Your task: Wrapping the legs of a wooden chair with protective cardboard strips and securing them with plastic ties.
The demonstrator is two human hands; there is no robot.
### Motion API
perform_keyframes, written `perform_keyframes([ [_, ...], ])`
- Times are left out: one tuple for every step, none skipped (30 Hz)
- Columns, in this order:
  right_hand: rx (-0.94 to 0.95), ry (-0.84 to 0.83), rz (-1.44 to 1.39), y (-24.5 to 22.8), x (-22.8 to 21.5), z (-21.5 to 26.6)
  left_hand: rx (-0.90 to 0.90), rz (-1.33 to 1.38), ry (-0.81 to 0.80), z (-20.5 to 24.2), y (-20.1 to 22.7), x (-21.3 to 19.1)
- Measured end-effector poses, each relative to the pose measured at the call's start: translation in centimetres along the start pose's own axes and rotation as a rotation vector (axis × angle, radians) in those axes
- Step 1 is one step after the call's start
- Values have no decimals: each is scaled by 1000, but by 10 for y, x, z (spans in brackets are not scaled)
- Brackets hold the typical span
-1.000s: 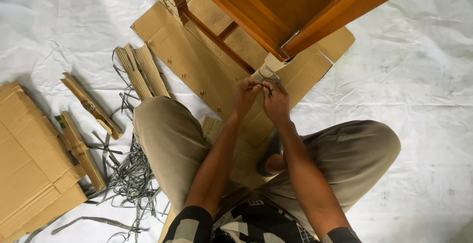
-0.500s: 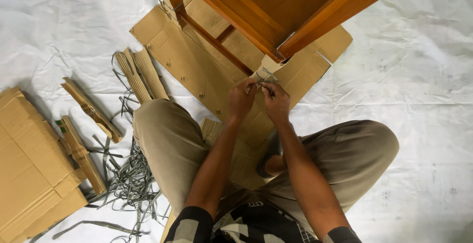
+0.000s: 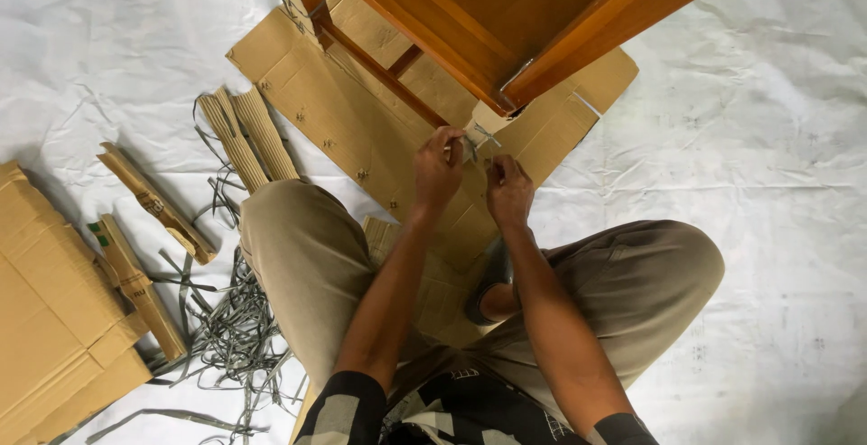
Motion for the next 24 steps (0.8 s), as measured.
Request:
perform_keyframes([
  [-1,-1,-1,1,0,-1,0,-1,2,0,1,2],
  [17,-19,0,3,1,-1,-11,35,7,0,2,3],
  [37,-38,1,5,3,-1,-24,71,12,1,3,5],
  [37,-38,1,6,5,0,-24,71,12,4,1,6],
  [61,-58,-2,9,8,0,-62,98,19,6,-3,7],
  [85,-77,-5,12,11,0,-101,126,26,8,-6,9],
  [85,-77,-5,16,15,-1,-100,125,26,7,-4,9],
  [134,-107,27,23,21,-2,-132,138,36,7,-3,8],
  [183,-138,60,30,26,-2,-164,149,46,7,-2,8],
  [182,-139,60,26,25,-3,-165,149,47,8,-1,10],
  [217,-164,70,24,25,-3,-191,162,69,9,-2,10],
  [252,-189,81,23,26,-3,-217,176,91,10,-3,10],
  [252,-189,81,30,32,-5,-217,175,91,11,-3,12],
  [322,-220,92,41,40,-7,-216,170,95,12,-3,13],
  [391,-252,103,52,49,-8,-217,164,101,13,-4,13],
  [390,-254,103,54,50,-9,-217,162,102,13,-2,12],
  [396,-256,89,54,52,-9,-217,163,90,12,-1,12],
  [402,-257,75,55,53,-10,-217,164,77,11,1,11],
  [400,-261,73,54,53,-6,-216,160,79,13,3,8],
  [366,-249,55,52,51,-3,-196,171,57,13,6,7],
  [330,-235,37,49,49,-2,-174,183,36,12,9,7],
  [324,-236,34,48,51,-3,-171,181,41,11,11,7],
  [303,-231,20,49,51,0,-114,143,37,12,16,7],
  [282,-225,6,50,51,3,-57,104,32,14,21,7],
])
Point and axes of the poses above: each hand's wrist, its own z-axis away from the middle knuckle, its own x-axis out of the palm, y = z × x, the point moved 6 cm from there along -z, towards the middle knuckle, and after that the axes turned 11 degrees about x, right-handed, at the moved point
